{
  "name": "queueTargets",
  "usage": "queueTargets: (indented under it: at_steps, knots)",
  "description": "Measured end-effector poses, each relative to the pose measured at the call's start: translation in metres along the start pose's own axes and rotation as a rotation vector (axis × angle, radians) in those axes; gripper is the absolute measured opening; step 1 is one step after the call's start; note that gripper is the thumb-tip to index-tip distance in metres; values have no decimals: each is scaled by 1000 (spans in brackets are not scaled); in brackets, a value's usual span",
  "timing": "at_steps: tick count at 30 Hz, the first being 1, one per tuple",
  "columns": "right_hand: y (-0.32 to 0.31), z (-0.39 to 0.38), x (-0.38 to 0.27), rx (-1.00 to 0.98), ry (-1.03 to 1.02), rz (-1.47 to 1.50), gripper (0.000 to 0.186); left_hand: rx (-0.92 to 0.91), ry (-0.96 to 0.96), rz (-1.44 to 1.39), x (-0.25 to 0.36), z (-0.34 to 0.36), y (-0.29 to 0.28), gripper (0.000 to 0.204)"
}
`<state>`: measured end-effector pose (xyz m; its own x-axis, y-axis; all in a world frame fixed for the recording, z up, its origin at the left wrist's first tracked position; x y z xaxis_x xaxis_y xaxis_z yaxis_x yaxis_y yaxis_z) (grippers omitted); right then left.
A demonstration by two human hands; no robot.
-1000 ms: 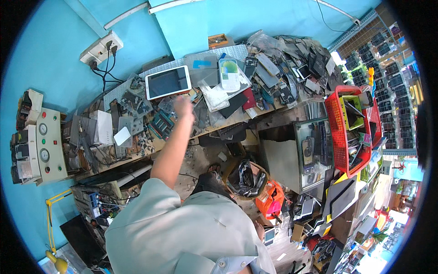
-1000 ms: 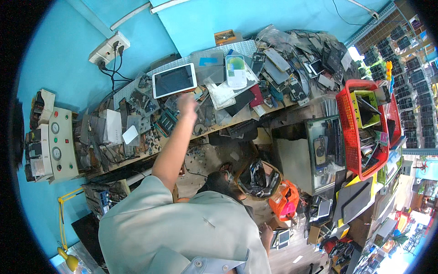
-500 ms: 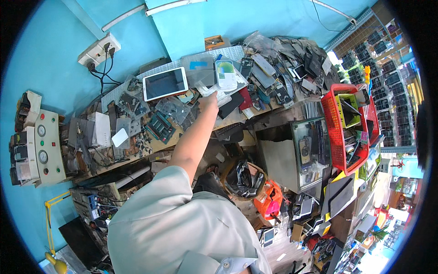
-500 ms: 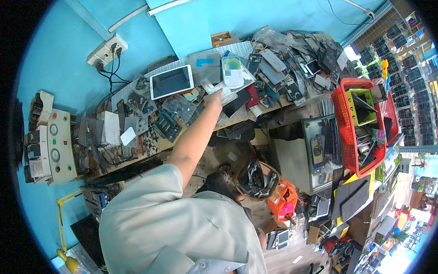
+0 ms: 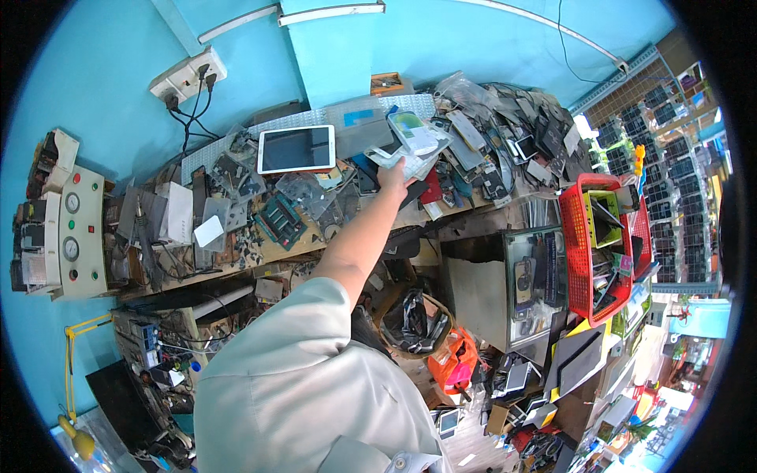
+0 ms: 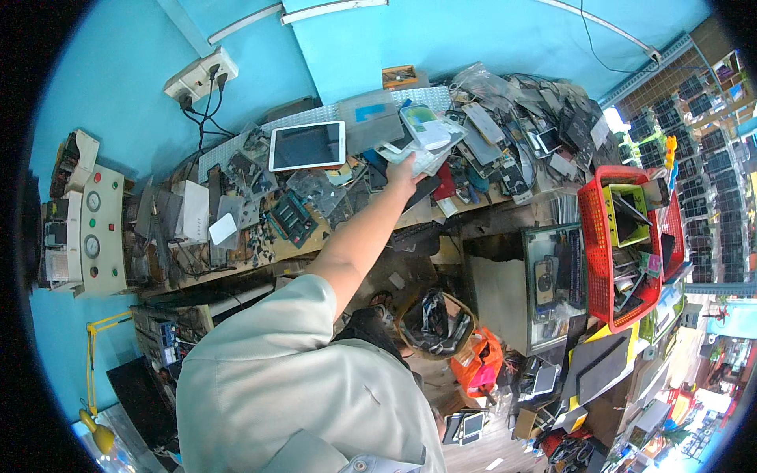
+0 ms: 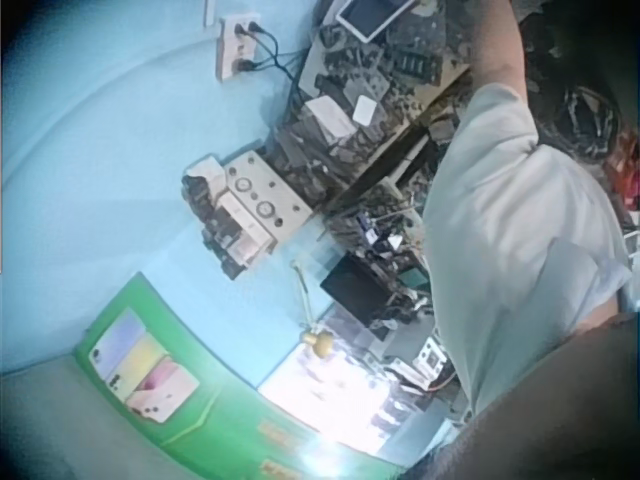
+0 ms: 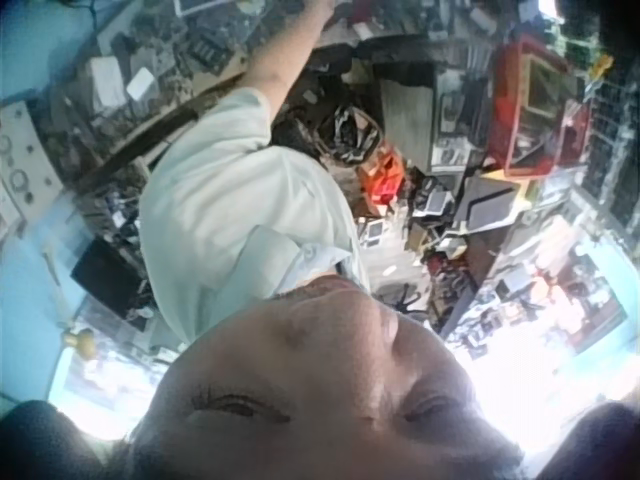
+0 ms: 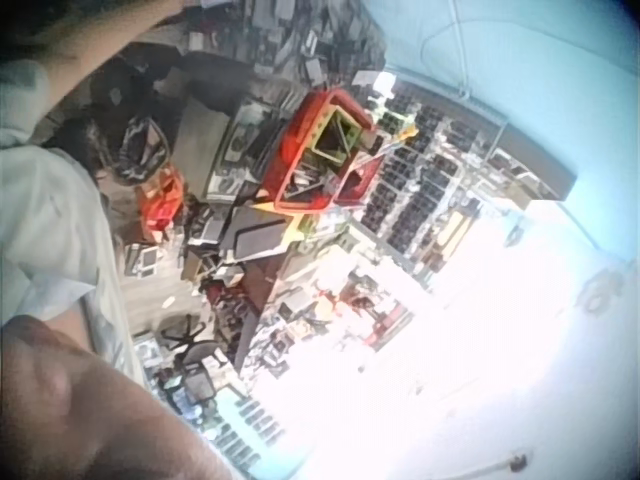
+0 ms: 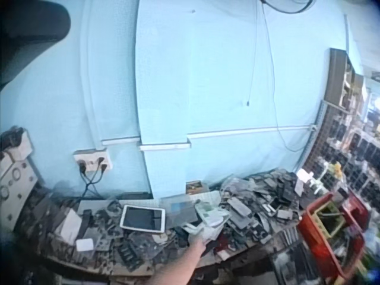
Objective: The person disassembles a smartphone, removes internal components, and uses a screwdriver to adjust parts. They then walk to a storage area, retrieve a different smartphone, and return to the workbench to continue disassembly and adjustment of internal components.
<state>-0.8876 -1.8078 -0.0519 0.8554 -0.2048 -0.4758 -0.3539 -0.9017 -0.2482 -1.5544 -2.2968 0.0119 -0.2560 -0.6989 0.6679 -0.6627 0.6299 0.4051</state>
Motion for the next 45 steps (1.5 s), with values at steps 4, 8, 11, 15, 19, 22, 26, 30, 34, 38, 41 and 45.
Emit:
queueTargets:
  at_steps: [4,8,11,15,19,22,26,30,34,38,41,45]
  knots:
    - [0,-2,-2,3,15,10,35,-36,-33,24,-24,-35,34,47]
    - [-1,-2,-12,-11,17,-5,35,-139,-56,-104,-33,-32,63,48]
    - [-2,-4,-10,-4,22,14,35,-202,-6,-128,-24,-30,78,48]
    - [-2,-8,4,14,39,55,35,-264,99,4,8,-36,70,48]
    - [1,-10,22,23,56,92,35,-292,227,48,64,-31,30,49]
    - [0,-10,46,34,70,125,35,-261,319,78,116,-17,-29,56]
    - [-6,-1,102,51,92,155,35,-133,368,189,192,-22,-119,56]
    - [-48,14,139,48,115,66,35,-46,314,262,225,-12,-260,50]
    - [1,-18,73,-19,-52,155,26,-5,279,280,228,-25,-253,49]
    - [11,-39,12,-45,-113,134,20,103,225,288,220,-7,-320,50]
    - [10,-45,-11,-39,-114,158,19,275,217,402,223,-25,-337,57]
    - [16,-44,-13,-38,-91,209,21,858,441,956,266,-73,-339,75]
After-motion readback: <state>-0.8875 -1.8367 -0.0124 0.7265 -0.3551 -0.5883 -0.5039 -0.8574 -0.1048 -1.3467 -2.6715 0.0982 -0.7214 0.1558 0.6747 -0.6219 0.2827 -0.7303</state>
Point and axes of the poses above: each hand's wrist, its own z-axis towards the middle knuckle, its own y-axis out of the palm, x = y × z, the point moved 8 cm from there along z, towards the middle knuckle, and after that the axes turned 14 degrees about z, right-handed, at the moved point
